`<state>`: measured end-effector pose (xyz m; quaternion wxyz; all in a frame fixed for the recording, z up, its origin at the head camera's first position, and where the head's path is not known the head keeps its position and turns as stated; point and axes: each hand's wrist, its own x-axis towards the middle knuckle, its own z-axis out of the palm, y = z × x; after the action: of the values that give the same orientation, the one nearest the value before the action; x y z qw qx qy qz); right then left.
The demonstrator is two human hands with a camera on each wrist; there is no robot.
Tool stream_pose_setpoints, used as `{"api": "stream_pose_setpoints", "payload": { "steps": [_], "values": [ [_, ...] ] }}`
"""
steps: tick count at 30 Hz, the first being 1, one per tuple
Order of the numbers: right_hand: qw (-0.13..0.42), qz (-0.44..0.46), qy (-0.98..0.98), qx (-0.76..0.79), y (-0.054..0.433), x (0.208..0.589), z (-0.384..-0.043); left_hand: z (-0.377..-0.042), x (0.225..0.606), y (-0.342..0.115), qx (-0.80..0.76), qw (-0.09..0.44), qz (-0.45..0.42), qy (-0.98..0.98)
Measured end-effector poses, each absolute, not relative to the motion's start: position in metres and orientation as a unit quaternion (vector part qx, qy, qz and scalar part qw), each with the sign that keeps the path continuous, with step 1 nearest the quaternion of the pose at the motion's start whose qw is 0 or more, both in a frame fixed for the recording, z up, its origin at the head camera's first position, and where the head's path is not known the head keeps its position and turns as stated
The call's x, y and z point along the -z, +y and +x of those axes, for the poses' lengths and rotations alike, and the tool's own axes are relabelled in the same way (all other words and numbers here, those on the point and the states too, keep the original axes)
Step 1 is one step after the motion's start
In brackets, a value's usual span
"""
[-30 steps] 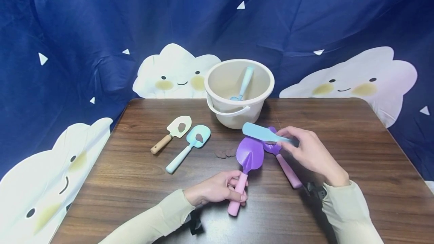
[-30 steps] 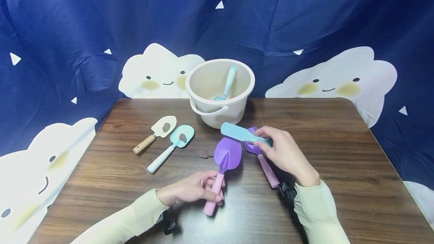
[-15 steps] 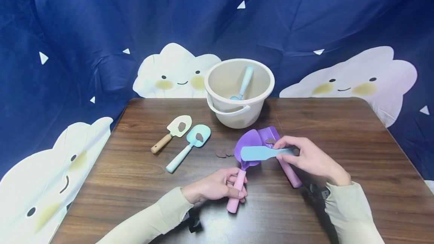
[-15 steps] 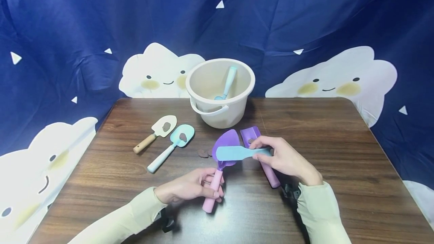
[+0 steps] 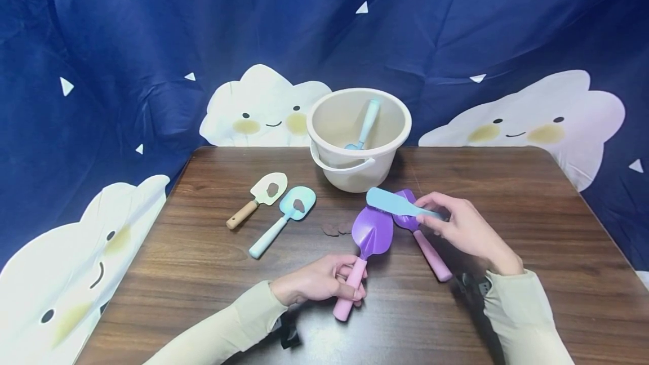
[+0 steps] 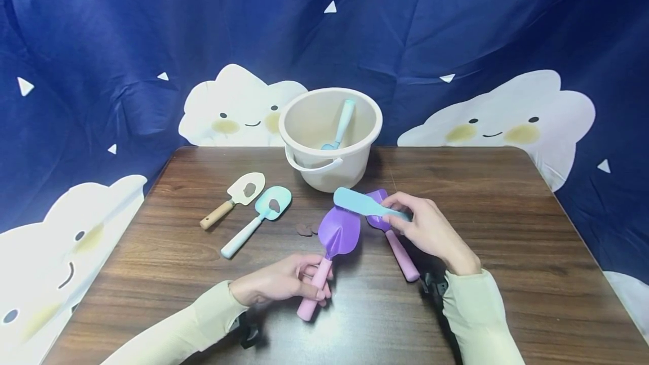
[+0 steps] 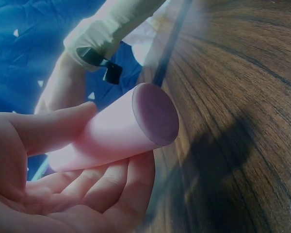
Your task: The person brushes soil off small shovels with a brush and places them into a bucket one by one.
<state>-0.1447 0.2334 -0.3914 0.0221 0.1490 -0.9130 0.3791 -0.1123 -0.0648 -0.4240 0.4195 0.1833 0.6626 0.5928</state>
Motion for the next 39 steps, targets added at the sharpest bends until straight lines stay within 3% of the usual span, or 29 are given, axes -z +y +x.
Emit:
{"api": "stream_pose_setpoints", "payload": {
  "steps": [12, 18, 22, 29, 39],
  "values": [
    [0.076, 0.113, -0.933, -0.333, 0.239, 0.392, -0.145, -0.111, 0.420, -0.071, -0.585, 0.422, 0.195, 0.665],
    [0.053, 0.102, -0.935, -0.336, 0.238, 0.392, -0.146, -0.117, 0.405, -0.072, -0.557, 0.411, 0.254, 0.676],
    [0.042, 0.097, -0.934, -0.341, 0.237, 0.392, -0.145, -0.127, 0.390, -0.074, -0.561, 0.374, 0.269, 0.688],
    [0.048, 0.101, -0.934, -0.339, 0.237, 0.395, -0.145, -0.148, 0.361, -0.079, -0.625, 0.326, 0.214, 0.676],
    [0.038, 0.096, -0.935, -0.339, 0.238, 0.396, -0.145, -0.176, 0.351, -0.075, -0.690, 0.248, 0.167, 0.659]
  ]
}}
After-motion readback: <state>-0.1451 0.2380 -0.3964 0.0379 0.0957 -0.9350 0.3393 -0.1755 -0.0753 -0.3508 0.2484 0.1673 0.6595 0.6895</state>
